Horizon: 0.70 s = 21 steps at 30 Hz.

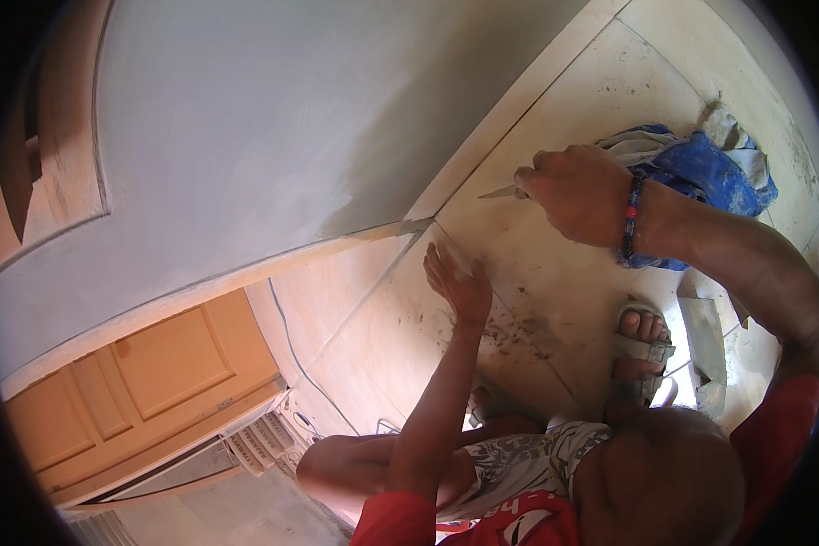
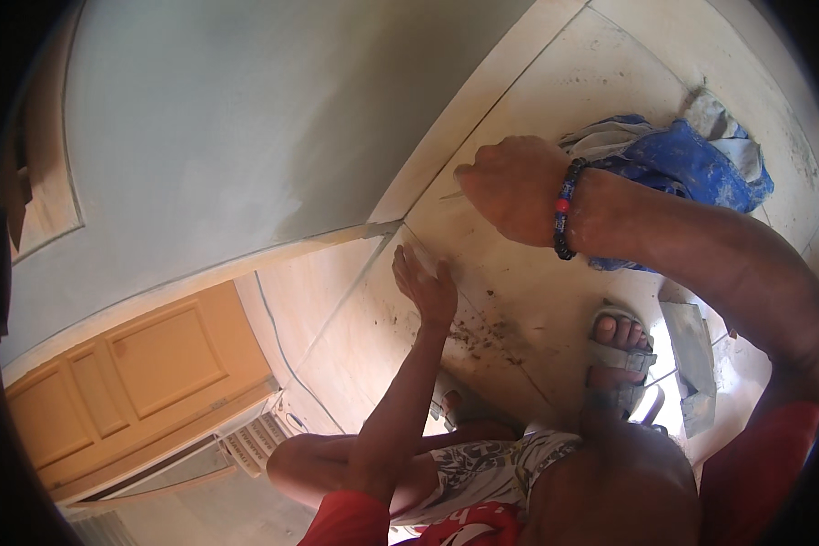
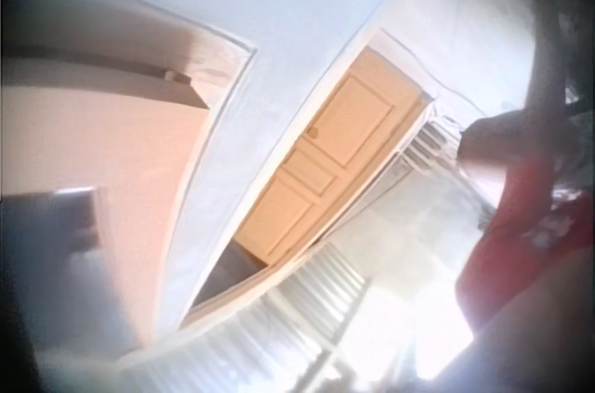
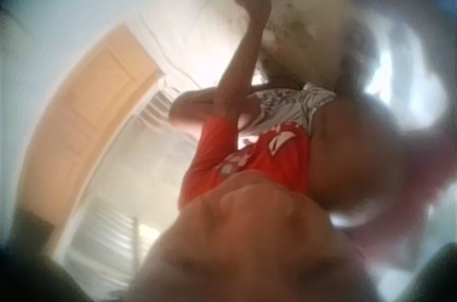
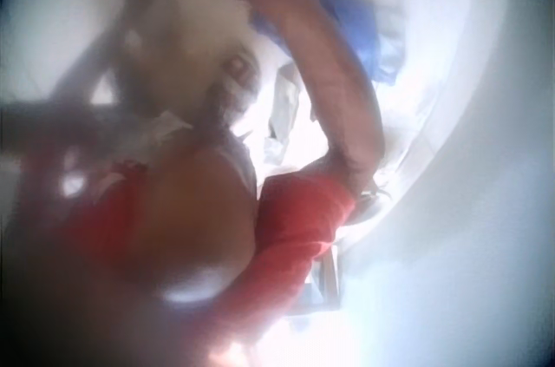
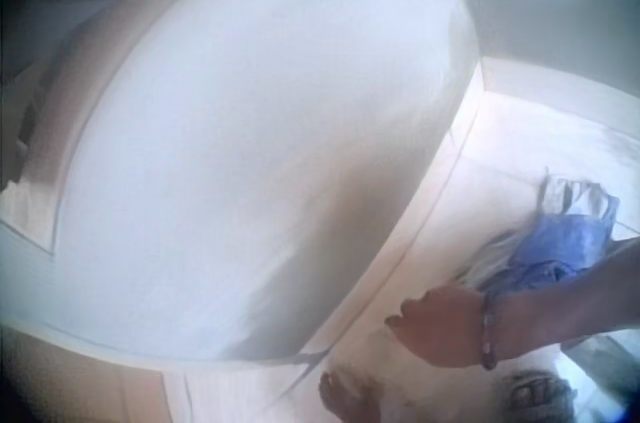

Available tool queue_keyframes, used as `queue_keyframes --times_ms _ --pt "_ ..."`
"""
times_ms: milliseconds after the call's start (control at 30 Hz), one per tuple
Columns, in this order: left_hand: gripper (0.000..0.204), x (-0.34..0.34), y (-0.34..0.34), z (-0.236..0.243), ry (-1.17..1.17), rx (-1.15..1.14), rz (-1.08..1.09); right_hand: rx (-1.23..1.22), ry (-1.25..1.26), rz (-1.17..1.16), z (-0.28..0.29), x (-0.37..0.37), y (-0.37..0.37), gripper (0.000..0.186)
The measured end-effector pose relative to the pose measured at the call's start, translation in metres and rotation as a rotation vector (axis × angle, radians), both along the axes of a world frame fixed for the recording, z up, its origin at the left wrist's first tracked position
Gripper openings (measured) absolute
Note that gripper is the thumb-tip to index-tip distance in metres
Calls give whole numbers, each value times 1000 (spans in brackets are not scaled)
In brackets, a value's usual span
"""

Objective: The person is applying grout to the joints between wall tiles using a grout float and a trowel. They smooth the grout along the seams and wipe excess material with a cloth.

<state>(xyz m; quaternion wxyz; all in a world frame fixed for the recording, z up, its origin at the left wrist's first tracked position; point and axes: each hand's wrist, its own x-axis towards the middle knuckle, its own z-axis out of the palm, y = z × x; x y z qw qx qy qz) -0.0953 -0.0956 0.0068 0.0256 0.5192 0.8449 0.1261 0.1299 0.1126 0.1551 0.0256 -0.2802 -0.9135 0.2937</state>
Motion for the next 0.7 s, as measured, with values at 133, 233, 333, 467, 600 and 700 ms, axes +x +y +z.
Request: queue_keyframes --times_ms 133,233,333,467,600,700 --pt "76 -6 -3 -7 -61 -142 139 -63 -6 -24 -3 -5 1 23" --pt "75 -9 -6 -6 -16 -240 49 -111 -41 -2 1 -6 1 25" --pt "71 -1 0 6 -33 -212 -342 -122 7 -44 -7 6 -4 26" --pt "69 -11 -6 -5 -61 -45 -166 -140 60 -69 -2 5 -8 27" --pt "79 -44 -2 -15 -23 119 331 -188 46 -81 6 8 -14 29" --pt "87 -68 5 -14 129 181 216 -134 135 -100 -2 15 -21 25"
